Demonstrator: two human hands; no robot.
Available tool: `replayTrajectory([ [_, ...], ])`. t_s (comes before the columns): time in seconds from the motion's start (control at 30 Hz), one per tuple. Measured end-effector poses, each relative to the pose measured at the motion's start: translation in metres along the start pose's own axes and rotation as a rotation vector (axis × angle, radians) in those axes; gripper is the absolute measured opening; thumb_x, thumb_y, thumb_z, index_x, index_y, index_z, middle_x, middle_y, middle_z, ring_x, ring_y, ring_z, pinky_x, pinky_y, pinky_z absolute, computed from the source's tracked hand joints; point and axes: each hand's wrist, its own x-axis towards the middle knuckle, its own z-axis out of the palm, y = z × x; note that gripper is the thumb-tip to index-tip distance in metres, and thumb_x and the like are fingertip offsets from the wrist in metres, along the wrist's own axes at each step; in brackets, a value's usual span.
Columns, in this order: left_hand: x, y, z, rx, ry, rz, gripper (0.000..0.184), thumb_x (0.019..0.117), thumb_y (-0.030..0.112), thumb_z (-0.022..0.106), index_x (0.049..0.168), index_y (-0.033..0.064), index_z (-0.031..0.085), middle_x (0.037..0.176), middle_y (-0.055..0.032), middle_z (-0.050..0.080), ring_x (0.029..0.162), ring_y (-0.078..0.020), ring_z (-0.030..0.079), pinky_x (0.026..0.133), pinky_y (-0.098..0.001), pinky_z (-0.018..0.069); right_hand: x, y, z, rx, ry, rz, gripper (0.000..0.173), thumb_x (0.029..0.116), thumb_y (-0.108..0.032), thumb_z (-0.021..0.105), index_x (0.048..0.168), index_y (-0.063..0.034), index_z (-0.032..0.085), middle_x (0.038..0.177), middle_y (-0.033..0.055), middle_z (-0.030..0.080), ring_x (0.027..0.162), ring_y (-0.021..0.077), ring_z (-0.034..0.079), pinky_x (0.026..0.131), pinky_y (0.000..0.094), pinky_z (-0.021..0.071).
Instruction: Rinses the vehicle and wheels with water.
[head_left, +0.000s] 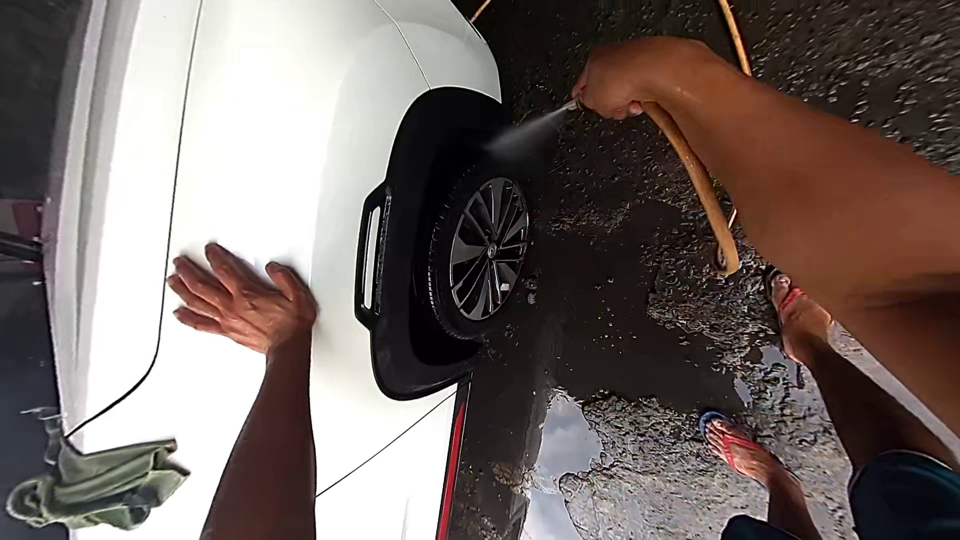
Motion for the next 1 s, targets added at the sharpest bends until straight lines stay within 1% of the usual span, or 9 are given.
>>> replayTrajectory([
  [0.07,-0.001,0.0,0.0,0.0,-0.002,0.001,0.08,0.0947,0.07,0.028,0.163,0.0276,0.027,0.172,-0.0087,0.016,0.159,-0.0294,0.011,0.123,-0.0622,0.0056,-0.019,-0.022,-0.009,0.132,-0.109,-0.09,0.035,0.1066,-0.023,0.045,0.137,-0.0182,0.063,0.065,-0.0011,0.047,0.044,0.0064,0.031,0.043,0.0234,0.0283],
  [0.13,-0.001,0.0,-0.001,-0.004,-0.002,0.001,0.079,0.095,0.069,0.029,0.162,0.0275,0.028,0.172,-0.0079,0.016,0.159,-0.0296,0.011,0.123,-0.062,0.0056,-0.028,-0.041,-0.015,0.202,-0.136,-0.151,0.037,0.1073,-0.024,0.045,0.141,-0.0219,0.06,0.065,-0.0021,0.049,0.041,0.0042,0.032,0.04,0.0197,0.0274],
  [0.33,-0.004,0.003,-0.004,-0.01,0.0,-0.001,0.081,0.0945,0.07,0.03,0.162,0.0246,0.029,0.171,-0.0107,0.018,0.158,-0.0326,0.013,0.123,-0.0625,0.0054,0.011,0.024,-0.026,0.036,0.042,0.102,0.025,0.0991,-0.015,0.047,0.113,-0.0086,0.067,0.062,0.0001,0.042,0.046,0.0087,0.031,0.045,0.0279,0.0292],
  [0.47,-0.004,0.014,-0.014,0.023,-0.027,-0.011,0.08,0.0944,0.072,0.027,0.161,0.0279,0.032,0.171,-0.0092,0.022,0.158,-0.033,0.017,0.122,-0.0629,0.0084,-0.031,0.029,0.002,0.226,0.054,0.041,0.039,0.1078,-0.02,0.044,0.144,-0.0212,0.057,0.066,0.0008,0.045,0.044,0.0084,0.033,0.041,0.0243,0.031],
  [0.53,-0.004,0.014,-0.013,0.03,-0.023,-0.014,0.08,0.0944,0.072,0.028,0.161,0.0281,0.033,0.171,-0.009,0.022,0.157,-0.0328,0.018,0.122,-0.0627,0.0083,-0.073,0.003,0.041,0.18,0.052,-0.167,0.04,0.1084,-0.02,0.044,0.146,-0.0239,0.058,0.075,0.0047,0.056,0.05,0.0128,0.044,0.046,0.0316,0.0387],
  [0.6,-0.004,0.011,-0.013,0.033,-0.028,-0.011,0.081,0.0943,0.073,0.028,0.161,0.0274,0.033,0.171,-0.0095,0.022,0.157,-0.0333,0.018,0.122,-0.0633,0.008,-0.12,-0.027,0.101,0.06,0.005,-0.397,0.04,0.1071,-0.019,0.046,0.146,-0.0221,0.058,0.1,0.0097,0.069,0.081,0.0221,0.066,0.07,0.0468,0.0542],
  [0.7,-0.002,0.009,-0.012,0.073,-0.069,-0.003,0.085,0.0943,0.075,0.027,0.163,0.0259,0.03,0.171,-0.0104,0.022,0.157,-0.0346,0.019,0.121,-0.0653,0.0094,-0.191,-0.05,0.23,-0.011,-0.077,-0.561,0.048,0.1025,-0.018,0.055,0.15,-0.0171,0.049,0.087,0.0106,0.067,0.077,0.0293,0.067,0.065,0.0484,0.0552],
  [0.83,0.004,0.001,-0.002,0.128,-0.08,-0.004,0.083,0.0955,0.075,0.027,0.164,0.0279,0.026,0.172,-0.0079,0.019,0.158,-0.031,0.017,0.121,-0.066,0.0084,-0.234,-0.043,0.387,-0.088,-0.303,-0.394,0.06,0.0999,-0.012,0.049,0.158,-0.0096,0.033,0.096,0.0187,0.068,0.087,0.0371,0.07,0.071,0.0517,0.0568],
  [1.0,0.012,-0.007,0.014,0.177,-0.136,-0.048,0.086,0.0938,0.076,0.026,0.162,0.0254,0.032,0.168,-0.0065,0.028,0.156,-0.0287,0.025,0.122,-0.0654,0.0093,-0.259,-0.048,0.433,-0.108,-0.397,-0.278,0.06,0.1025,-0.01,0.042,0.161,-0.0088,0.026,0.102,0.0191,0.068,0.093,0.0368,0.07,0.074,0.0498,0.0578],
])
